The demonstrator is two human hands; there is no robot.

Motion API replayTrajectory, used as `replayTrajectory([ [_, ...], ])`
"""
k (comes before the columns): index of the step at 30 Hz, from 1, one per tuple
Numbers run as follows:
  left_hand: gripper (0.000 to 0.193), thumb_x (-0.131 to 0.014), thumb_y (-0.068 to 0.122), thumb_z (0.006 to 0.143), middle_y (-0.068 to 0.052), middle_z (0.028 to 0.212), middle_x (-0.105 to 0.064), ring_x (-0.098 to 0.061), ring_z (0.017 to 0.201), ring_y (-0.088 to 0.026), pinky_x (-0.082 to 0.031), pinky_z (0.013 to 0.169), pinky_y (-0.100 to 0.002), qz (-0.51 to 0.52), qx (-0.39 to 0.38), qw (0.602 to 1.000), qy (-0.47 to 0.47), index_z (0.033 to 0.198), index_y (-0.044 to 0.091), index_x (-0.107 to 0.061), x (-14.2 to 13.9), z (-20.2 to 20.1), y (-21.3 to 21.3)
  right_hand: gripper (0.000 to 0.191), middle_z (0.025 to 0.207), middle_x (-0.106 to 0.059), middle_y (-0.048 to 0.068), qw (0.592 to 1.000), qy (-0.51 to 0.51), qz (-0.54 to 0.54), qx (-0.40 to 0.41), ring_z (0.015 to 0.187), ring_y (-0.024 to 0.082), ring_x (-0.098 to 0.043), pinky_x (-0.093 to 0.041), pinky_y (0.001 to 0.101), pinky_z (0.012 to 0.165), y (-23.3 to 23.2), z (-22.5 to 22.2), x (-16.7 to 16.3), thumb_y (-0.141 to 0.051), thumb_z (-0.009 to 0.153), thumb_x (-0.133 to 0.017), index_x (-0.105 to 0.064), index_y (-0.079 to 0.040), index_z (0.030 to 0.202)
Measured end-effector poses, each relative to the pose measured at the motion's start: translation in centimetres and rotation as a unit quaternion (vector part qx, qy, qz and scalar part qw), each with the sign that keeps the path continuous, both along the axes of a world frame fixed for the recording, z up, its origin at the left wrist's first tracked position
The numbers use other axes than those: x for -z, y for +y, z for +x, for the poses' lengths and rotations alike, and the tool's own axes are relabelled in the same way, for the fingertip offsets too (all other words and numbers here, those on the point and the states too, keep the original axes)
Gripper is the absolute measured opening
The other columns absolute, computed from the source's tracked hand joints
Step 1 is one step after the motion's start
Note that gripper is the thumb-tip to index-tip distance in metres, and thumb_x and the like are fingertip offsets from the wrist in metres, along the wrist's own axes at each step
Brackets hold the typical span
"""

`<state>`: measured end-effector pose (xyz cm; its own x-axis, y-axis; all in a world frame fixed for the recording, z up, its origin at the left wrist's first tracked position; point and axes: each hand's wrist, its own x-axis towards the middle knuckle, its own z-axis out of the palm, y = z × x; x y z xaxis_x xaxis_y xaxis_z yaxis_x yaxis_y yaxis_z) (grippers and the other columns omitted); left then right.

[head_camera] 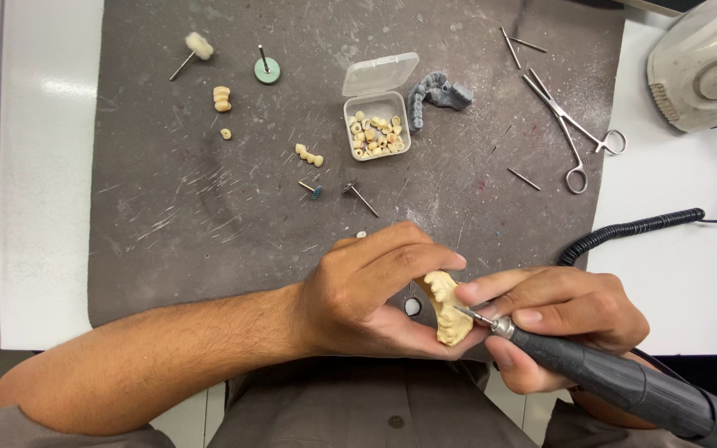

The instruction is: The person holds a plaster dental model with denture teeth in one hand and uses a rotary grinding tool to grind and smooth its surfaces, repositioning the model repeatedly to work different areas. A container of loose teeth, spare bur bits, and scissors sit on the bench nearby.

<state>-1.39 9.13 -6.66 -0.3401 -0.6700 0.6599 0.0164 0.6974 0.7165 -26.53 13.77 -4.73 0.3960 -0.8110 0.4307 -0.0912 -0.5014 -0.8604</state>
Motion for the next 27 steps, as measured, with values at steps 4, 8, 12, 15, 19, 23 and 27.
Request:
replayTrajectory([
  [4,0.052,-0.097,0.028,0.085,-0.007,0.097,-0.066,-0.071,0.082,-0.014,-0.061,0.065,-0.024,0.012,0.003,1.000,0.000,0.115,0.001,-0.063,0.08,-0.14,0.09,0.040,0.096,-0.073,0.019,1.000,0.018,-0.005,0.022,0.101,0.038,-0.078,-0.071,0.0433,0.084,0.16,0.31,-0.05,-0.002,0.082,-0.080,-0.054,-0.005,0.112],
  [8,0.050,-0.096,0.026,0.086,-0.005,0.097,-0.066,-0.071,0.080,-0.011,-0.061,0.065,-0.023,0.023,0.013,1.000,0.007,0.115,0.002,-0.063,0.08,-0.18,0.16,0.041,0.095,-0.074,0.019,0.999,0.028,-0.013,0.033,0.100,0.038,-0.078,-0.069,0.0471,0.088,0.16,0.53,-0.03,-0.002,0.080,-0.080,-0.054,-0.006,0.112],
  [12,0.049,-0.096,0.026,0.087,-0.005,0.096,-0.065,-0.069,0.081,-0.011,-0.060,0.064,-0.022,0.020,0.010,1.000,0.009,0.114,0.002,-0.063,0.05,-0.24,0.16,0.039,0.096,-0.073,0.019,1.000,0.009,0.003,0.025,0.102,0.039,-0.078,-0.069,0.0460,0.089,0.19,0.49,-0.14,-0.002,0.082,-0.078,-0.054,-0.005,0.113],
  [15,0.048,-0.096,0.025,0.087,-0.004,0.096,-0.065,-0.069,0.080,-0.011,-0.059,0.063,-0.022,0.018,0.013,1.000,0.003,0.114,0.003,-0.063,0.06,-0.14,0.14,0.039,0.095,-0.073,0.019,1.000,0.015,0.006,0.027,0.101,0.039,-0.078,-0.069,0.0462,0.088,0.20,0.50,-0.16,-0.001,0.082,-0.079,-0.054,-0.004,0.112],
  [19,0.049,-0.096,0.026,0.087,-0.005,0.096,-0.065,-0.069,0.080,-0.011,-0.059,0.062,-0.022,0.014,0.018,1.000,0.004,0.113,0.002,-0.063,0.07,-0.17,0.09,0.040,0.094,-0.074,0.020,0.999,0.025,-0.003,0.025,0.100,0.039,-0.078,-0.070,0.0458,0.089,0.06,0.50,-0.17,-0.002,0.081,-0.080,-0.054,-0.004,0.111],
  [23,0.049,-0.097,0.027,0.087,-0.005,0.097,-0.065,-0.069,0.082,-0.012,-0.060,0.063,-0.023,0.002,0.016,1.000,0.003,0.113,0.002,-0.063,0.10,-0.19,0.03,0.039,0.093,-0.074,0.019,0.999,0.024,-0.004,0.028,0.100,0.039,-0.078,-0.070,0.0461,0.089,0.09,0.61,-0.24,-0.003,0.081,-0.080,-0.054,-0.004,0.110],
  [27,0.049,-0.097,0.027,0.087,-0.005,0.097,-0.065,-0.069,0.081,-0.012,-0.060,0.063,-0.023,0.003,0.013,1.000,0.000,0.112,0.001,-0.063,0.10,-0.22,0.04,0.038,0.092,-0.074,0.019,0.999,0.034,-0.013,0.036,0.099,0.038,-0.079,-0.070,0.0432,0.084,0.08,0.68,-0.29,-0.003,0.081,-0.080,-0.054,-0.004,0.108],
])
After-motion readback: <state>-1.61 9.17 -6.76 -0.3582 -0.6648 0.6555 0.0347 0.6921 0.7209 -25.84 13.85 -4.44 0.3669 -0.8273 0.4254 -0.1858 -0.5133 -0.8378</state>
